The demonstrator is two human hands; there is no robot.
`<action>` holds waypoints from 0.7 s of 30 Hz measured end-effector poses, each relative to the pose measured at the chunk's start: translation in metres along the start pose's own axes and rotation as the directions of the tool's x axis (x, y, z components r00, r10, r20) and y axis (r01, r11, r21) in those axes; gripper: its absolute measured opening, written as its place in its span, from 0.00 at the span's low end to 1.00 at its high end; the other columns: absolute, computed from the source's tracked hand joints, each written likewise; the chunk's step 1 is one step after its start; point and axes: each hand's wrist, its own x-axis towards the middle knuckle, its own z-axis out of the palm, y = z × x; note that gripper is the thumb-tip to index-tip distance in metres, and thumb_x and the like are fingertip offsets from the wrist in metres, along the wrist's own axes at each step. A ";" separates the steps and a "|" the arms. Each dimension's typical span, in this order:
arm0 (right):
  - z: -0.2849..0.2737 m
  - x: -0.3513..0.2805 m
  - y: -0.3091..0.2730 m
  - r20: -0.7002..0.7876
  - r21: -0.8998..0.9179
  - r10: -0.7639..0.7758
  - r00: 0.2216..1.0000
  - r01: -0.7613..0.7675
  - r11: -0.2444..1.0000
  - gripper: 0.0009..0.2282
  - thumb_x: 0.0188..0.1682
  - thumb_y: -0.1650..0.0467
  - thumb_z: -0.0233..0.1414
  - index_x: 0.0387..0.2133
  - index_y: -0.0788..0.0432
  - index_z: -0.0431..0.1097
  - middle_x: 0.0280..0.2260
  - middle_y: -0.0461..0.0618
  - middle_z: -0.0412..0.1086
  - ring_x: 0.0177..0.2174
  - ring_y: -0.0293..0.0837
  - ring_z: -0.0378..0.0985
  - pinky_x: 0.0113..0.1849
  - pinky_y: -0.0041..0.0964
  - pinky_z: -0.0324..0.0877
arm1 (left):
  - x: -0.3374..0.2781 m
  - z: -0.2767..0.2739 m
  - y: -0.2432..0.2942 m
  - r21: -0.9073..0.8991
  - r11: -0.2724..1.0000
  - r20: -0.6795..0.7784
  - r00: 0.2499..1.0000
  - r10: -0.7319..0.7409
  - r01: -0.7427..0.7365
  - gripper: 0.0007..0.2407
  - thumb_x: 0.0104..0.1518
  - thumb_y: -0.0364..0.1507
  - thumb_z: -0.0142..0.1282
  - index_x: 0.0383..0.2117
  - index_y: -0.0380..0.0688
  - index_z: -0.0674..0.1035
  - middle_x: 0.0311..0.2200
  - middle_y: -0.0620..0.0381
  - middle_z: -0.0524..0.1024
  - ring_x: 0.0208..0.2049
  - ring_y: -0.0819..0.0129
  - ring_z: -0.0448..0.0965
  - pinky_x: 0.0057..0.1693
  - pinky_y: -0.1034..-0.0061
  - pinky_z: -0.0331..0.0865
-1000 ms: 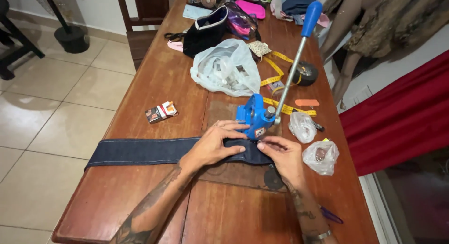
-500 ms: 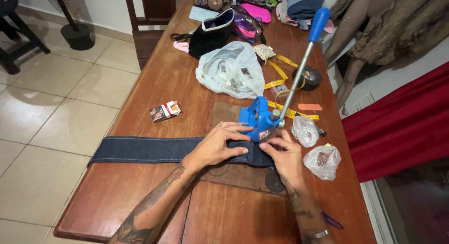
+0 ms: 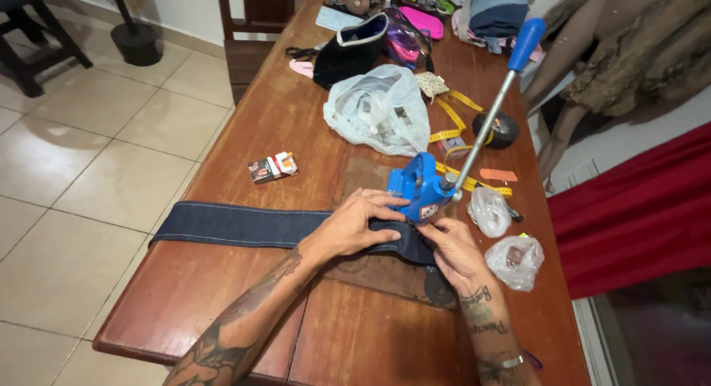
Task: The person uses a blue manual snap fastener press to attach multiple metal snap fasteners to a dark denim fabric strip. They repeatedly position the fabric under the press, place a snap, and pull the lever to secure each fastener, then reposition the fabric for the next one.
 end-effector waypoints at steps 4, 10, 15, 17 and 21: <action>0.016 -0.010 -0.014 -0.020 0.030 -0.003 1.000 0.003 1.000 0.04 0.53 0.78 0.74 0.39 0.61 0.90 0.38 0.49 0.85 0.39 0.40 0.83 0.45 0.33 0.76 | -0.002 -0.001 0.007 -0.004 1.000 -0.002 1.000 0.002 -0.002 0.17 0.68 0.41 0.74 0.62 0.61 0.92 0.74 0.55 0.85 0.81 0.40 0.74 0.79 0.04 0.48; 0.012 -0.007 -0.009 0.028 0.035 -0.029 0.999 0.028 0.999 0.10 0.54 0.78 0.73 0.48 0.62 0.91 0.43 0.49 0.88 0.43 0.40 0.86 0.50 0.36 0.79 | 0.000 -0.001 0.009 -0.005 1.000 0.002 1.000 0.007 -0.007 0.18 0.68 0.40 0.74 0.63 0.59 0.92 0.74 0.55 0.85 0.80 0.38 0.74 0.78 0.03 0.48; 0.016 -0.007 -0.009 0.048 0.068 -0.030 0.998 0.027 0.997 0.12 0.56 0.78 0.71 0.53 0.64 0.90 0.46 0.49 0.88 0.46 0.40 0.86 0.52 0.36 0.78 | 0.002 0.001 0.004 0.003 1.000 0.005 1.000 0.012 -0.012 0.17 0.69 0.41 0.73 0.63 0.60 0.92 0.74 0.55 0.84 0.80 0.38 0.74 0.78 0.02 0.49; 0.009 0.000 0.002 0.056 0.098 -0.031 0.998 0.025 0.995 0.14 0.58 0.79 0.69 0.57 0.66 0.89 0.49 0.52 0.88 0.49 0.41 0.87 0.54 0.39 0.79 | -0.001 0.000 0.004 0.003 1.000 0.006 1.000 0.011 -0.011 0.18 0.69 0.41 0.73 0.63 0.60 0.92 0.74 0.56 0.84 0.81 0.40 0.74 0.78 0.03 0.49; 0.021 -0.008 -0.010 0.029 0.093 -0.053 0.998 0.050 0.994 0.12 0.57 0.78 0.71 0.54 0.67 0.89 0.45 0.51 0.87 0.45 0.41 0.87 0.52 0.38 0.82 | 0.001 -0.002 0.002 -0.005 1.000 0.001 1.000 0.020 -0.020 0.18 0.69 0.41 0.73 0.64 0.59 0.91 0.75 0.56 0.84 0.80 0.38 0.74 0.78 0.02 0.49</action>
